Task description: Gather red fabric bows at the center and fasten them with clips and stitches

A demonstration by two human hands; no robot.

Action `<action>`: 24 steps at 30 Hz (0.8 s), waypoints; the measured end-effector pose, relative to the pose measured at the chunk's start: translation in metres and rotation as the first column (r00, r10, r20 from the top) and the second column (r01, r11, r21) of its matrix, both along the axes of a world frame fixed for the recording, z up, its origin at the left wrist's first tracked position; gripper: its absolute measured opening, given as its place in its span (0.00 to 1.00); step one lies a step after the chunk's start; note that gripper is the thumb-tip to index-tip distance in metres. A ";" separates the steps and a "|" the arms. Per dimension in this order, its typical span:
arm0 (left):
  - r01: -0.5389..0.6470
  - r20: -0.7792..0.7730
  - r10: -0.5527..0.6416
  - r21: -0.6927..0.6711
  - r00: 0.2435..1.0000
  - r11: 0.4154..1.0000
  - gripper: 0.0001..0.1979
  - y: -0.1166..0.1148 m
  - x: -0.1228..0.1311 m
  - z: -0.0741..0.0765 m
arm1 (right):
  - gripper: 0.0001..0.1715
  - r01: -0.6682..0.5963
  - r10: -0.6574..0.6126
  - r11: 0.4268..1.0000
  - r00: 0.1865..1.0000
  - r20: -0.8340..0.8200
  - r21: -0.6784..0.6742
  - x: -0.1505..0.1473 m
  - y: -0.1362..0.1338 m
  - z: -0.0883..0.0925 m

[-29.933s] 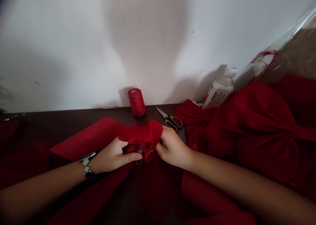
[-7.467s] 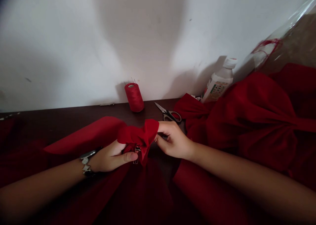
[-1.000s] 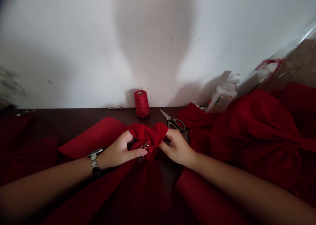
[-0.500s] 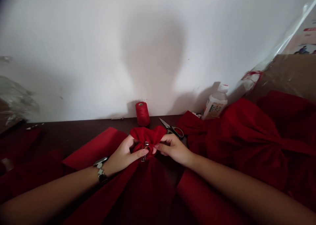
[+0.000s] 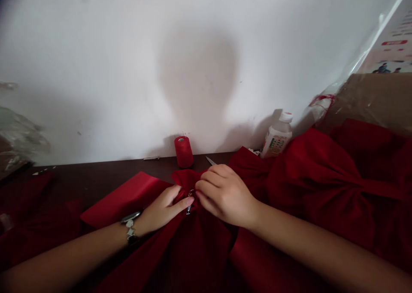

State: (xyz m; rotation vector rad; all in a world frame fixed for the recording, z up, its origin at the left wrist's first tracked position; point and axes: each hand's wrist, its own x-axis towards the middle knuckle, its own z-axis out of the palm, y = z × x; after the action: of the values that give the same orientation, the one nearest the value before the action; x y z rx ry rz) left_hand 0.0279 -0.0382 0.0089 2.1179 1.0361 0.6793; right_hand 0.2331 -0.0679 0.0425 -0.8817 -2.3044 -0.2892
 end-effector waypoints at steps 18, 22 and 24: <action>0.045 0.041 -0.041 -0.090 0.998 0.995 0.23 0.001 0.002 -0.001 | 0.06 -0.358 0.135 0.855 0.853 -0.504 -0.376 0.000 -0.010 0.025; 0.066 0.157 -0.048 -0.107 0.986 0.992 0.25 0.003 0.001 -0.005 | 0.07 -0.586 0.033 0.629 0.677 -0.736 -0.511 0.009 -0.031 0.061; 0.054 0.190 -0.032 -0.112 0.981 0.992 0.25 0.004 0.000 -0.006 | 0.08 -0.577 -0.021 0.605 0.678 -0.735 -0.550 0.020 -0.047 0.069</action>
State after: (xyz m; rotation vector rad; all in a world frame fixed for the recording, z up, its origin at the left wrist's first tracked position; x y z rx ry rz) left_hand 0.0282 -0.0338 0.0030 1.9289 0.9020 0.7633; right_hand 0.2529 -0.1149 0.1119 -0.7338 -1.7294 1.0995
